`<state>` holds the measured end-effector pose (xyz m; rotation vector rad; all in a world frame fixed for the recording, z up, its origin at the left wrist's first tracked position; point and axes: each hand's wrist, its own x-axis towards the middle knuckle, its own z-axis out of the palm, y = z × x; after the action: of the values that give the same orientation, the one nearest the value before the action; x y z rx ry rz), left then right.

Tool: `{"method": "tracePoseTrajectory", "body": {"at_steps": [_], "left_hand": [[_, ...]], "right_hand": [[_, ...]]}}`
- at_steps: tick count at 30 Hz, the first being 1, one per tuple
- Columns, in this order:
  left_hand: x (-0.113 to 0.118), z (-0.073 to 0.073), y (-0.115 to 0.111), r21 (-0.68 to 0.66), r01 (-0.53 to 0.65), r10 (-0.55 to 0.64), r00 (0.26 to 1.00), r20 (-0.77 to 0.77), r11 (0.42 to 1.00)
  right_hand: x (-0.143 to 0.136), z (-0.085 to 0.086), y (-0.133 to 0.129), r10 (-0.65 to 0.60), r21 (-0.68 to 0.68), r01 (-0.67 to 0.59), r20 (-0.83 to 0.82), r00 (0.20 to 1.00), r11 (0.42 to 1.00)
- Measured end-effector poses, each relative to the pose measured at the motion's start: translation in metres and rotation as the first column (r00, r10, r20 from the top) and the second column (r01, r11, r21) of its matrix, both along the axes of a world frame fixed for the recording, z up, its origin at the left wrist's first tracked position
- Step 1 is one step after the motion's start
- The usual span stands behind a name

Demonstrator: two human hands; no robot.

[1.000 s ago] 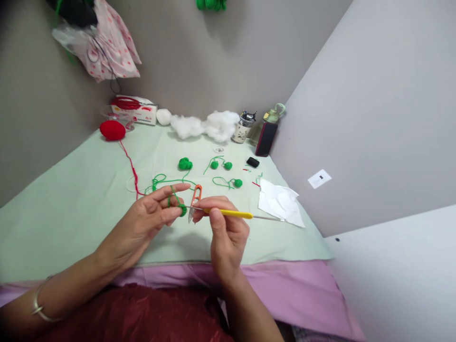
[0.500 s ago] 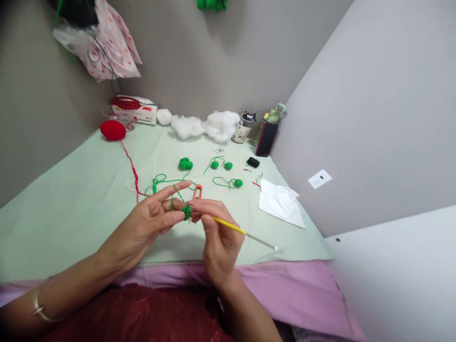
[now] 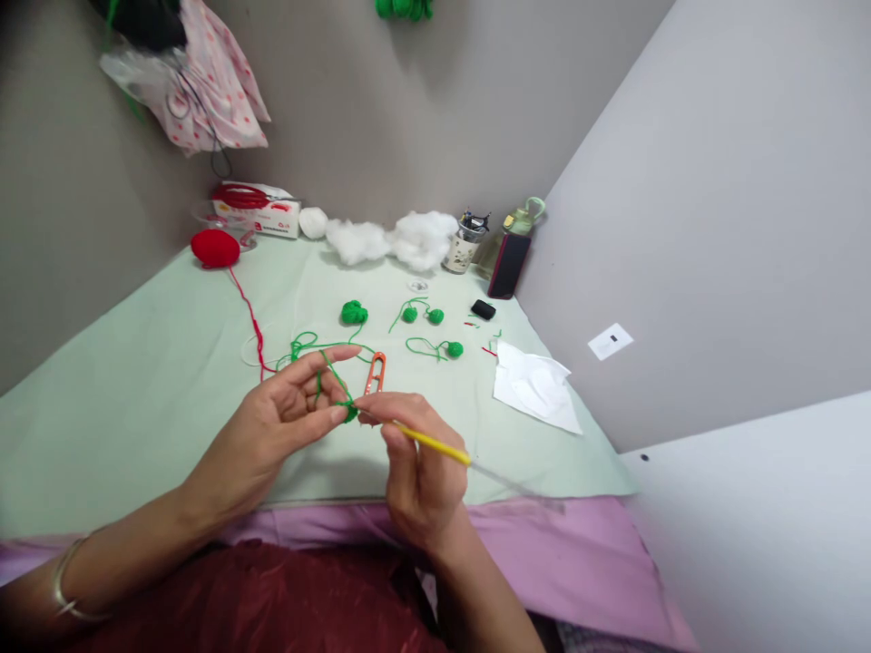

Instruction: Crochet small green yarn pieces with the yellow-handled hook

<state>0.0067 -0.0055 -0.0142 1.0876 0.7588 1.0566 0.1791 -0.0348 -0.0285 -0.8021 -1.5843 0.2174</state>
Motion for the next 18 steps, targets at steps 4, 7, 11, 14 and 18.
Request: {"method": "tracePoseTrajectory", "body": {"at_steps": [4,7,11,14,18], "left_hand": [[0.003,0.000,-0.003,0.006,-0.045,0.045,0.999,0.006,0.999],[0.004,0.000,-0.001,-0.144,0.068,-0.045,0.987,0.154,0.987],[0.002,0.002,0.007,-0.308,0.185,-0.104,0.960,0.260,0.933],[0.000,0.004,0.009,-0.281,0.129,-0.069,0.974,0.215,0.951],[0.004,0.003,0.005,-0.160,0.109,-0.077,0.979,0.190,0.981]], "right_hand": [[-0.001,-0.009,0.001,-0.132,0.194,0.085,0.242,0.961,0.977],[-0.004,-0.014,0.001,-0.308,0.289,0.216,0.330,0.892,0.933],[-0.005,-0.009,0.002,-0.174,0.131,0.158,0.118,0.978,0.979],[-0.006,-0.002,0.006,-0.004,-0.075,-0.012,-0.213,0.977,0.997],[-0.010,-0.001,0.010,0.071,-0.113,-0.099,-0.233,0.970,0.989]]}}
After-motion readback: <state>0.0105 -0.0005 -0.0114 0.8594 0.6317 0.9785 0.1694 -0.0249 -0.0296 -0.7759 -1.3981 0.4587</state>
